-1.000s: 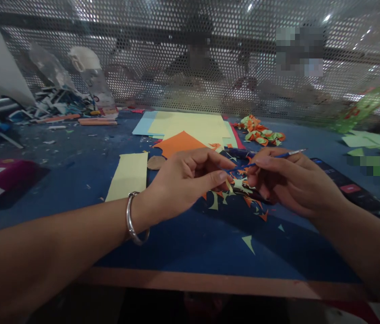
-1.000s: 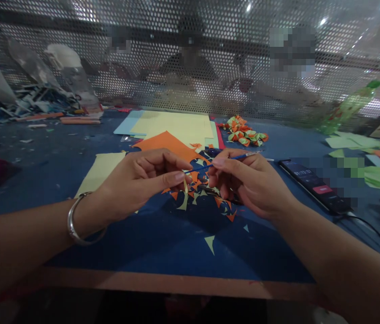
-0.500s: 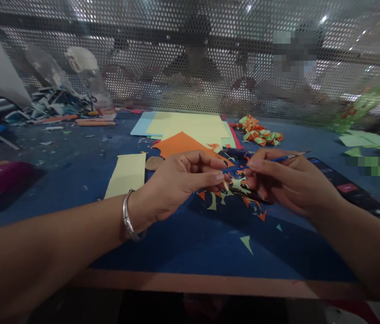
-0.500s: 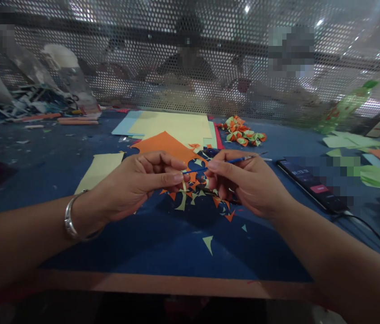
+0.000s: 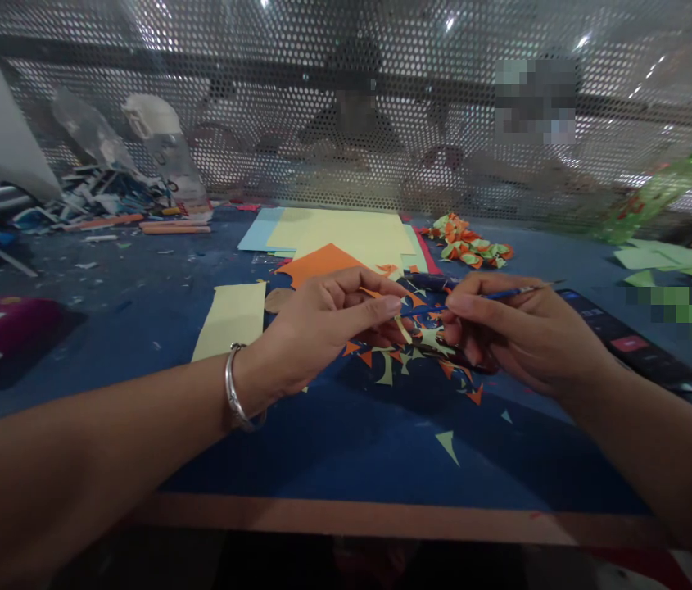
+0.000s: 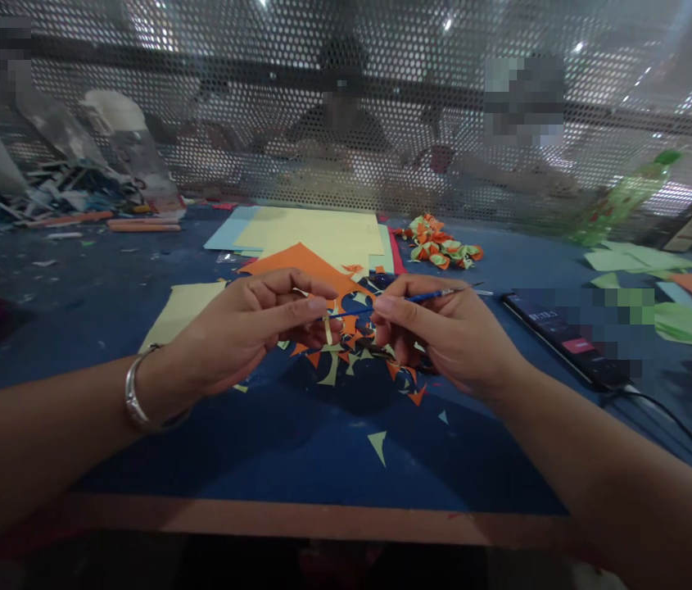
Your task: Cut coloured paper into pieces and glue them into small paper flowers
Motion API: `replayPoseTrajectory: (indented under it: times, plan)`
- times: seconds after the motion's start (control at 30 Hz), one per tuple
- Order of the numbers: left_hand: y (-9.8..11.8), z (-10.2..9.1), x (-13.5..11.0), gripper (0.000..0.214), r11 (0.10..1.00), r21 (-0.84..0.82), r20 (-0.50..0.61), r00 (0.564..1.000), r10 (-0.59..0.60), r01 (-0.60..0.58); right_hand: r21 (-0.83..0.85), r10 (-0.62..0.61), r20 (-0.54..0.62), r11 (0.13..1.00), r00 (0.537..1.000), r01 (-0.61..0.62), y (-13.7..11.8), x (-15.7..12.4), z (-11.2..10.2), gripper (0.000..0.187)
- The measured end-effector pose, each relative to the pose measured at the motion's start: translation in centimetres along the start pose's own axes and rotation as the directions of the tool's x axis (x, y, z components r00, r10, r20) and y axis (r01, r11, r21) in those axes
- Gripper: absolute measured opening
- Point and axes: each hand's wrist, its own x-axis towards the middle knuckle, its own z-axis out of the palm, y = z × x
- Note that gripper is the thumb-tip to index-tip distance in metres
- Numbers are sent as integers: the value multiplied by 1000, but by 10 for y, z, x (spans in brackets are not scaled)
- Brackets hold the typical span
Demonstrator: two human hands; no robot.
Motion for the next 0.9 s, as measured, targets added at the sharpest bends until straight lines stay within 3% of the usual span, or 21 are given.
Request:
replayPoseTrajectory:
  times: [0.47,0.9]
  plan:
    - [0,-1,-2,20,995,74,-43,997,-61,64,-24,21,15,999,1000,-21,2,0,-1,27]
    - [0,-2,-1,23,990,139,-74,997,-20,30,-55,20,34,998,999,-18,3,1,1,34]
